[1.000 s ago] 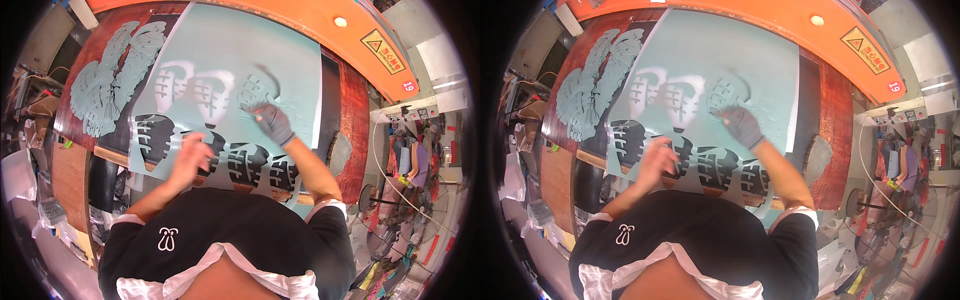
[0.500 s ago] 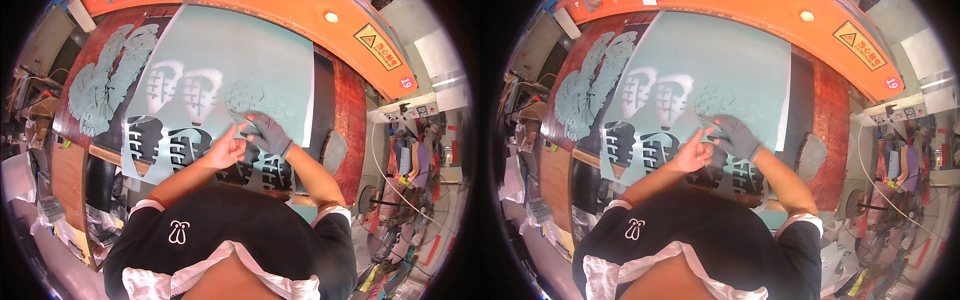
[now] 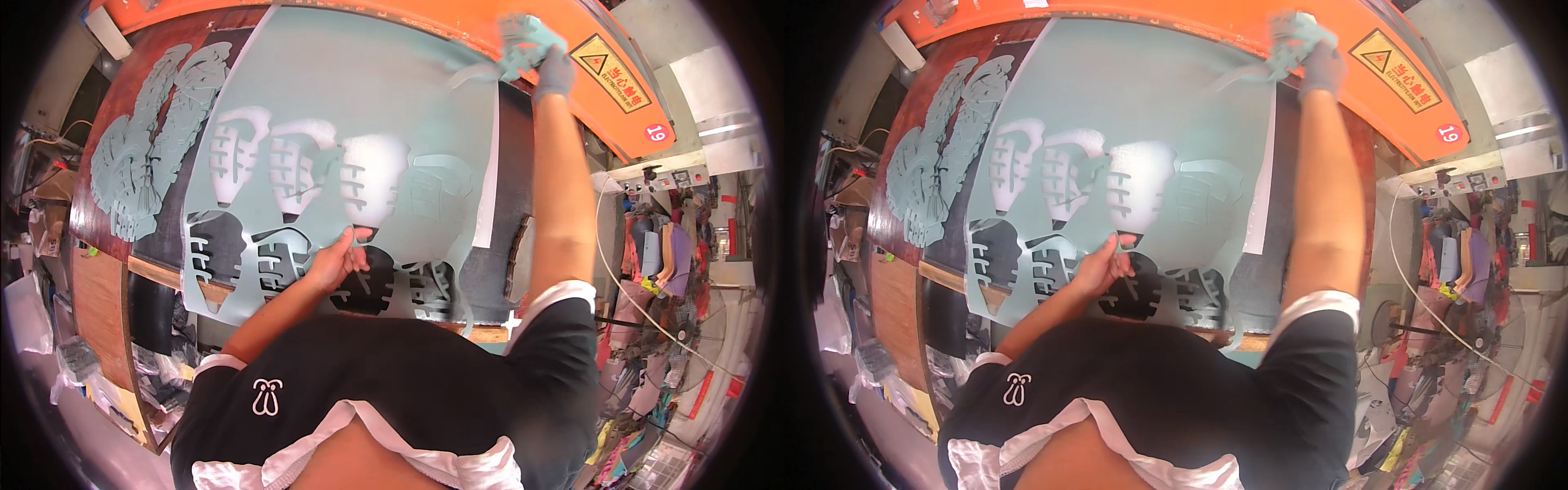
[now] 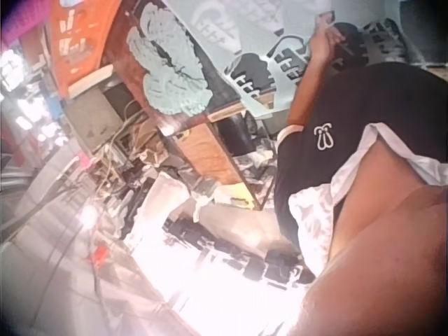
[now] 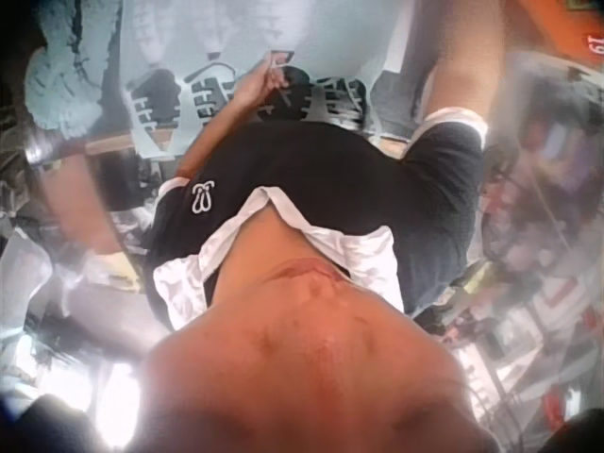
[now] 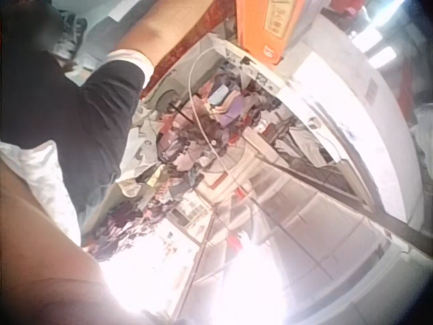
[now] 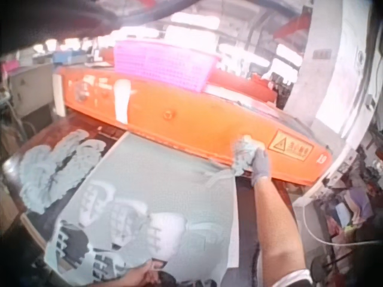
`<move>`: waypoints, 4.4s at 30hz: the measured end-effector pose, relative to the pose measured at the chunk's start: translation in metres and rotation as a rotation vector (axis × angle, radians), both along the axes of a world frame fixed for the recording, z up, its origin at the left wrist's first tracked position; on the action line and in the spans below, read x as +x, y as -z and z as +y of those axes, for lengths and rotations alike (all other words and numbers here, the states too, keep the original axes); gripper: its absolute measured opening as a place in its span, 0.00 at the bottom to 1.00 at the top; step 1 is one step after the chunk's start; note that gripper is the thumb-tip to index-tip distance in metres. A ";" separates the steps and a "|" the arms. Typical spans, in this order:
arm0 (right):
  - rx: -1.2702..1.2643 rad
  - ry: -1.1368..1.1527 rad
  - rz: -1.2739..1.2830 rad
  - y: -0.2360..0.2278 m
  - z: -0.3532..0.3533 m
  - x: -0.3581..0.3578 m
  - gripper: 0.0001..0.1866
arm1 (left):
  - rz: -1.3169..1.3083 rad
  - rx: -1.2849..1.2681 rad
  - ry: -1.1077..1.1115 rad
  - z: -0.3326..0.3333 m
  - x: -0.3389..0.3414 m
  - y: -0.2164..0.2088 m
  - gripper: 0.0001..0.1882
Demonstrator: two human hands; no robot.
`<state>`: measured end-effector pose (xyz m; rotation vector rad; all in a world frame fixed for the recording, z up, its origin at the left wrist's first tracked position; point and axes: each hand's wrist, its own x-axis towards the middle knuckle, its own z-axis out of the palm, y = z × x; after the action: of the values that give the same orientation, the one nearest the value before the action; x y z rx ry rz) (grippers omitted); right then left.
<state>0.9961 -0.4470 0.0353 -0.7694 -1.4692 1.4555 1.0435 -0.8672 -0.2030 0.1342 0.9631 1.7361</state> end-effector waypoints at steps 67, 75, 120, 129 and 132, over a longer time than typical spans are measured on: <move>0.295 -0.670 -0.177 -0.003 -0.150 0.198 0.18 | 1.763 -0.320 0.159 0.052 0.045 -0.060 0.23; 0.591 -1.032 -0.551 -0.010 -0.281 0.170 0.16 | 1.828 -0.377 0.027 -0.101 0.022 -0.053 0.18; 1.426 -0.978 -0.220 0.157 -0.648 -0.302 0.31 | 1.799 -0.700 -0.734 -0.347 -0.171 -0.018 0.05; 0.634 -0.205 -0.643 0.139 -0.371 -0.035 0.21 | 1.758 -0.767 -0.582 -0.345 -0.170 -0.029 0.07; 0.702 0.214 -0.886 0.151 -0.307 0.091 0.23 | 1.485 -0.657 -0.563 -0.333 -0.166 -0.028 0.11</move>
<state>1.0869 -0.7541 -0.1160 -1.1151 -2.2688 0.3216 0.8775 -1.2006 -0.1752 0.8496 2.7973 1.5132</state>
